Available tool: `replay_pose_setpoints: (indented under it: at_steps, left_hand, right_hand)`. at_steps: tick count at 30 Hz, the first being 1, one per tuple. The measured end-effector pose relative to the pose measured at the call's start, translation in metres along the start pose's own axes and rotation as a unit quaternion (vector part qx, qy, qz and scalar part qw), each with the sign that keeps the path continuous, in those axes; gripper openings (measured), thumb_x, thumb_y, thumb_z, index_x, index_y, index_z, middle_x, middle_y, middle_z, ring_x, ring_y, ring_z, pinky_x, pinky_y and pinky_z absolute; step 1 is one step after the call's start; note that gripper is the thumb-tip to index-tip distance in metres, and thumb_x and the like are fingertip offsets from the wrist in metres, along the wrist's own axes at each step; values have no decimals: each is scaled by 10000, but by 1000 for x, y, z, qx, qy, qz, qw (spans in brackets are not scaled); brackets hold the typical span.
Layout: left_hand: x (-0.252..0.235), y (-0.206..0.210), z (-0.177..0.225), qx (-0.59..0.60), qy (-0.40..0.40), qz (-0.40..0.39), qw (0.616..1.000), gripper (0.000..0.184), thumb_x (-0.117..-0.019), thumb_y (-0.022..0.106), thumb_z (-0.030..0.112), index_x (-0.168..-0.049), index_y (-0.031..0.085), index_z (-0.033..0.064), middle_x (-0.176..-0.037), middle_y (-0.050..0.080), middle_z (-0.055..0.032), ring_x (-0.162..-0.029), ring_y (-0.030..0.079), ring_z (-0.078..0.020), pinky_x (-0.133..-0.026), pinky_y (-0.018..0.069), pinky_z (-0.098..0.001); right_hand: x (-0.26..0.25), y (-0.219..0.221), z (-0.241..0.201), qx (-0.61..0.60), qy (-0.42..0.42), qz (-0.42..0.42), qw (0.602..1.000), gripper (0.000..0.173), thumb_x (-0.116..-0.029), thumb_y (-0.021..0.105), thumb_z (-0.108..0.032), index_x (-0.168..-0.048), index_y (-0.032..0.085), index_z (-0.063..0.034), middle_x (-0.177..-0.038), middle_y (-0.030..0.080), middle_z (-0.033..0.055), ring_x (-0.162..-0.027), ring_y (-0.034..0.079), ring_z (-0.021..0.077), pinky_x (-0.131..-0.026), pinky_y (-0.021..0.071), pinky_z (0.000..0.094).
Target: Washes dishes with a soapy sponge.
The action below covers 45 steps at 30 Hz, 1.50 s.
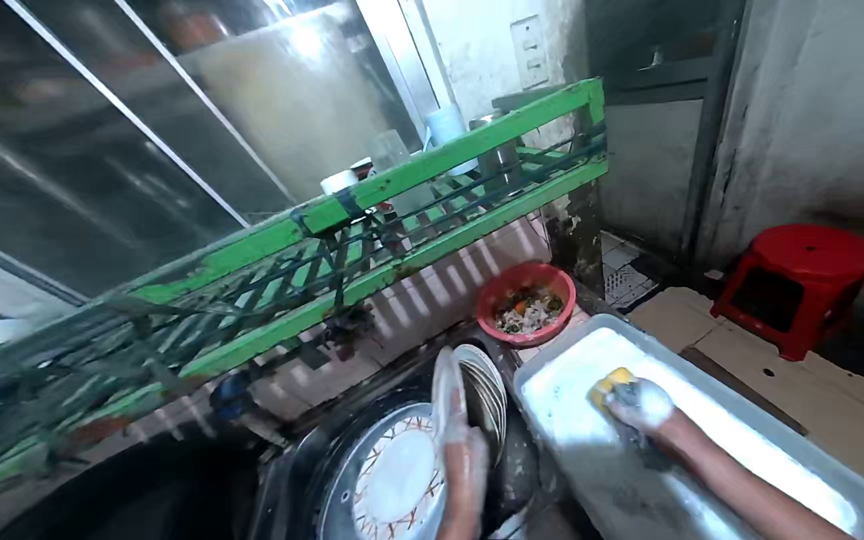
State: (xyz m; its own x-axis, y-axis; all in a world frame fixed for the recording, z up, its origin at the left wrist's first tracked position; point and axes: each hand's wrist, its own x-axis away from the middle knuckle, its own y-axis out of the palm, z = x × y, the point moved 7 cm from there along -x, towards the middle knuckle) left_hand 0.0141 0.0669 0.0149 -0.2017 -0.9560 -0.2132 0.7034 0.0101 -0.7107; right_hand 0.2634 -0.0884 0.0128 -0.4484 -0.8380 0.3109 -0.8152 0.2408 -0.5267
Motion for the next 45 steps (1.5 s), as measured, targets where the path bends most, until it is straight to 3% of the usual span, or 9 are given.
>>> replay_pose_setpoints:
  at_steps: [5, 12, 17, 25, 31, 34, 38, 40, 45]
  left_hand:
    - [-16, 12, 29, 25, 31, -36, 999, 464, -1030, 426, 5, -1490, 487, -14, -1481, 535, -228, -1397, 505, -323, -1189, 363, -458]
    - [20, 134, 103, -179, 56, -424, 886, 344, -993, 517, 168, -1279, 634, 17, -1312, 631, -195, -1258, 585, -339, -1048, 472, -547]
    - [6, 141, 89, -117, 28, -354, 928, 450, -1017, 490, 145, -1455, 560, 66, -1447, 582, -159, -1375, 523, -299, -1154, 408, -496]
    - [-1, 118, 94, 108, -17, -219, 970, 354, -1040, 517, 78, -1372, 635, 49, -1368, 650, -137, -1283, 605, -253, -1109, 448, -443]
    - [21, 87, 128, 352, -109, -265, 891, 408, -1009, 516, 27, -1406, 501, -66, -1290, 613, -226, -1123, 635, -243, -959, 537, -394]
    - [44, 86, 124, 221, -117, -338, 907, 322, -968, 551, -2, -1280, 577, -74, -1049, 648, -171, -929, 611, -221, -846, 507, -415]
    - [89, 70, 130, 440, -163, -346, 813, 248, -916, 442, -94, -1133, 517, 0, -811, 644, -53, -711, 653, -117, -663, 581, -309]
    - [100, 51, 139, 427, -109, -344, 829, 185, -884, 480, -84, -1042, 538, -8, -774, 641, -29, -695, 643, -87, -664, 569, -279]
    - [123, 32, 143, 374, -103, -396, 833, 673, -891, 620, -8, -1483, 305, -66, -1184, 610, -151, -1007, 641, -126, -869, 555, -307]
  right_hand:
    - [-7, -22, 59, 128, 19, 71, 989, 435, -1036, 566, -313, -1296, 635, 29, -1278, 651, 256, -1236, 616, 386, -1074, 461, 554]
    - [-7, -25, 74, 108, 43, 95, 989, 466, -1023, 543, -413, -1271, 649, -32, -1228, 681, 214, -1173, 654, 372, -1006, 505, 594]
    - [-4, -28, 73, 100, 59, 89, 989, 482, -1012, 562, -405, -1318, 624, -37, -1283, 661, 202, -1225, 629, 357, -1035, 490, 577]
    - [-6, -22, 69, 81, 61, 60, 993, 454, -1010, 563, -404, -1260, 640, -33, -1244, 668, 192, -1198, 635, 339, -1020, 496, 561]
    - [3, -19, 61, 24, 66, 98, 993, 472, -1025, 563, -337, -1350, 583, 4, -1303, 638, 230, -1249, 608, 367, -1060, 474, 570]
    - [4, 2, 56, -26, 8, 96, 995, 515, -990, 621, -254, -1421, 527, 10, -1344, 621, 226, -1280, 588, 336, -1095, 455, 529]
    - [19, 16, 4, -177, -153, 152, 960, 561, -901, 716, -217, -1362, 559, 60, -1264, 671, 170, -1195, 629, 169, -1061, 488, 324]
    - [9, 0, -7, -186, -138, 189, 954, 561, -921, 710, -198, -1373, 542, 87, -1301, 648, 209, -1235, 613, 210, -1092, 471, 344]
    - [-13, -37, -17, -95, -110, 248, 958, 434, -983, 650, -226, -1328, 610, 35, -1257, 676, 226, -1213, 640, 316, -1081, 487, 490]
